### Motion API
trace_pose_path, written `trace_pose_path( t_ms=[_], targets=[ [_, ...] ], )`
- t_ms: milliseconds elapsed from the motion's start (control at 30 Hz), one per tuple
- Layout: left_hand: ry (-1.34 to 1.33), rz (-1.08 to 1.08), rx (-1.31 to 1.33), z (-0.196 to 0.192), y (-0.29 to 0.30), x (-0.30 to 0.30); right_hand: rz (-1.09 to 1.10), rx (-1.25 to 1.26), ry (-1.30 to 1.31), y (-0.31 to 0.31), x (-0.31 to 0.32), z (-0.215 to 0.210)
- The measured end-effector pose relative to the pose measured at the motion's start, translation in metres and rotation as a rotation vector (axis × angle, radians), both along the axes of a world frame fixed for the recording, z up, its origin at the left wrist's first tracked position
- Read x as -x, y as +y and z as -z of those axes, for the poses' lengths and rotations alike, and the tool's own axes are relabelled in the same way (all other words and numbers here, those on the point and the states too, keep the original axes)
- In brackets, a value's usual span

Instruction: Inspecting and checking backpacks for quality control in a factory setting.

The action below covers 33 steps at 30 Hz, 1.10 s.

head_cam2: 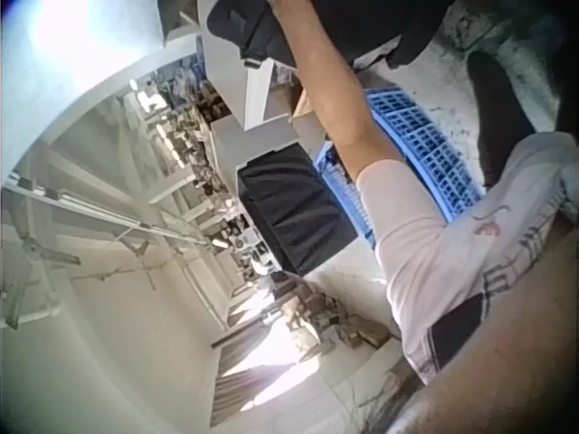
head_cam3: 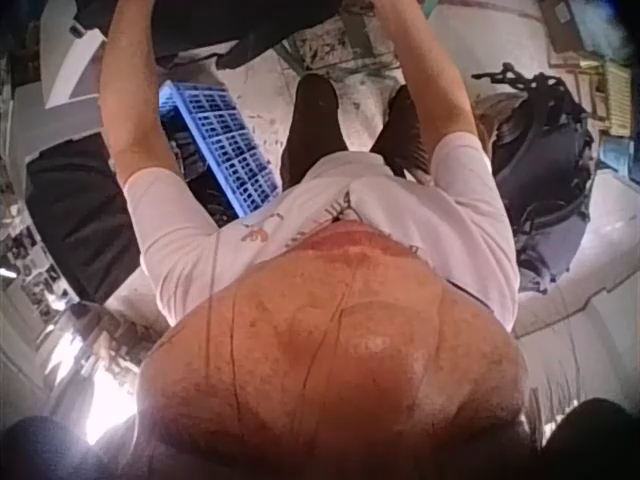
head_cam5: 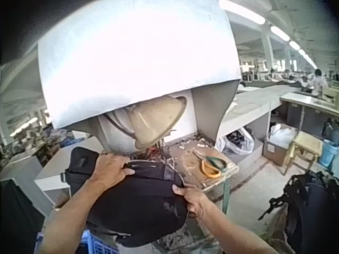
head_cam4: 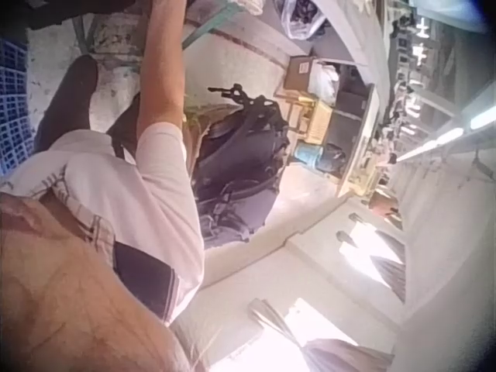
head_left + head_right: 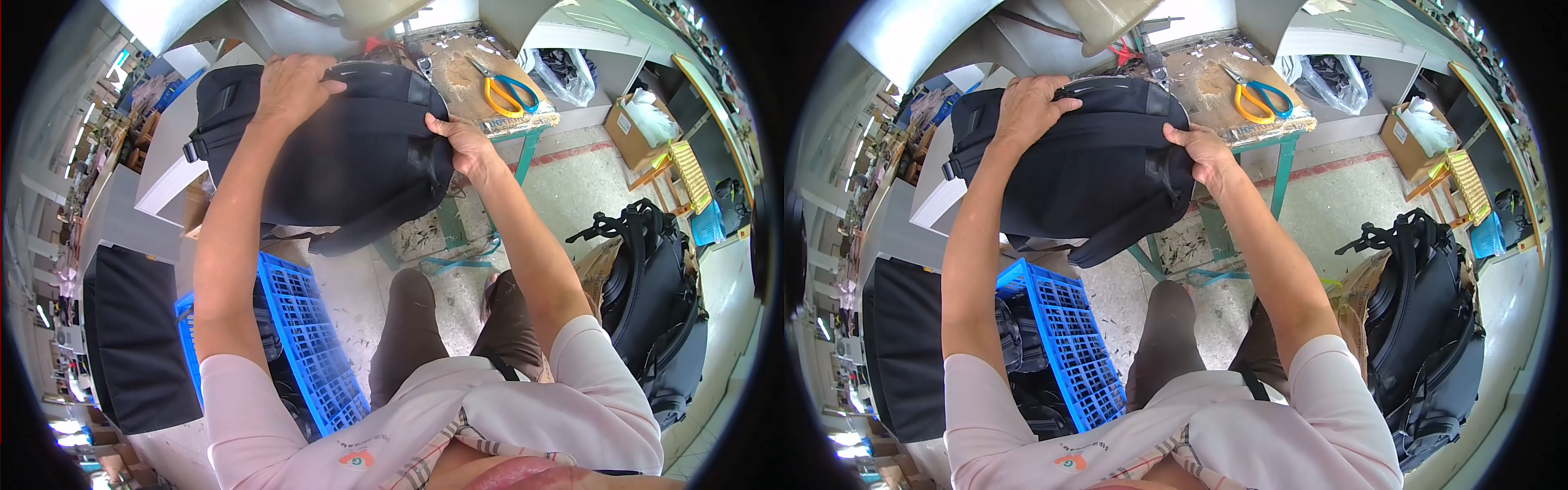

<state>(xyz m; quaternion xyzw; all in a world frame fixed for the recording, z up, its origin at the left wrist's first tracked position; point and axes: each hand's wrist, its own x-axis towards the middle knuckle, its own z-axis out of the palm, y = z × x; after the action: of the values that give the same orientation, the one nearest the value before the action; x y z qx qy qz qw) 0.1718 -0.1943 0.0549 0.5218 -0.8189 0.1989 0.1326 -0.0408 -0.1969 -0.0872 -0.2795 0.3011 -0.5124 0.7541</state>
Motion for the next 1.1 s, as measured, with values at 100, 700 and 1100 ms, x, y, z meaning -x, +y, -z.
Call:
trace_pose_path(
  t_ms=[100,700,1100],
  targets=[
    [0.025,-0.041,-0.072,0.008,0.008,0.010,0.001,-0.025,-0.030,0.013,0.010,0.003],
    [2.268,-0.223,-0.339,0.160,0.147,-0.089,-0.087,0.389,0.442,0.110,-0.003,0.007],
    [2.353,-0.241,-0.372,0.149,0.104,-0.053,-0.017,0.372,0.461,0.066,0.023,-0.017]
  ],
)
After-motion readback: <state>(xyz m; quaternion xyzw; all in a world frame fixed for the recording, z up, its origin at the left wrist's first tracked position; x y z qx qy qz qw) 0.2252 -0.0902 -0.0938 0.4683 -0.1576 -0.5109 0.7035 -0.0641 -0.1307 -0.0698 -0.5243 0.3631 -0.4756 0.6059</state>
